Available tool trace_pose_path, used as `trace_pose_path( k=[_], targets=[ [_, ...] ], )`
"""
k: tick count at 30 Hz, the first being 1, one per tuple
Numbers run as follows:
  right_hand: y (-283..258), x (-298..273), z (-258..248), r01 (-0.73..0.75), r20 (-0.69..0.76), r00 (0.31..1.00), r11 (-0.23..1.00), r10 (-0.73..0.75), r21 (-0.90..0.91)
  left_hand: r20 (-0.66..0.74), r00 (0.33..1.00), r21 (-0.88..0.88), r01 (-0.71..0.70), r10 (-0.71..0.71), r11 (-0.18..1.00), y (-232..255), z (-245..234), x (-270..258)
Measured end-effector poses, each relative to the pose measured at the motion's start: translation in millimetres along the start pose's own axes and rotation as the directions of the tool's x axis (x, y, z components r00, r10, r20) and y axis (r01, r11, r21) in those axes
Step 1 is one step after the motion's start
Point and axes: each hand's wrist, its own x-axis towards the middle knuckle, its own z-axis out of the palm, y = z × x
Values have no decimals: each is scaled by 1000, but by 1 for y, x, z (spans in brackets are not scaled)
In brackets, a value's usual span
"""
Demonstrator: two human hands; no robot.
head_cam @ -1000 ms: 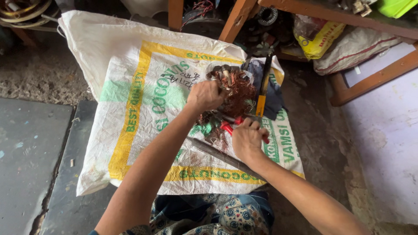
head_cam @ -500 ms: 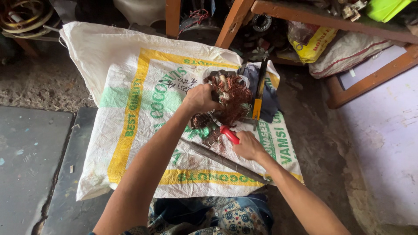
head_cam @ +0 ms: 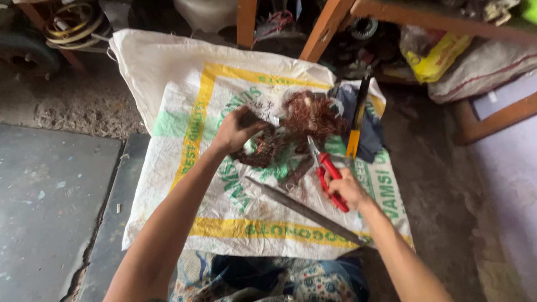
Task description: The person strips copper wire from an electrical stator using pliers and a metal rod on top of a white sack.
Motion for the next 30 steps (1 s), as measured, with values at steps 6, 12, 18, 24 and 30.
trace_pose_path(
  k=[6,12,18,24,30],
  targets=[
    [-34,-11,-16,-248,-170,961,953,219,-172,139,990,245,-30,-5,969,32,11,18],
    [-64,-52,5,-262,-280,954,747,105,-611,192,969,326,86,-156,941,50,21,19],
    [-57,-42,29,-199,-261,965,721,26,-663,161,973,467,74,-167,881,55,42,26],
    [-36,46,44,-177,-283,954,571,-102,-801,-20,999,481,38,-33,876,75,49,-5],
    [-39,34,65,-379,-413,908,550,67,-745,-221,954,338,270,-202,902,97,44,-31]
  ],
)
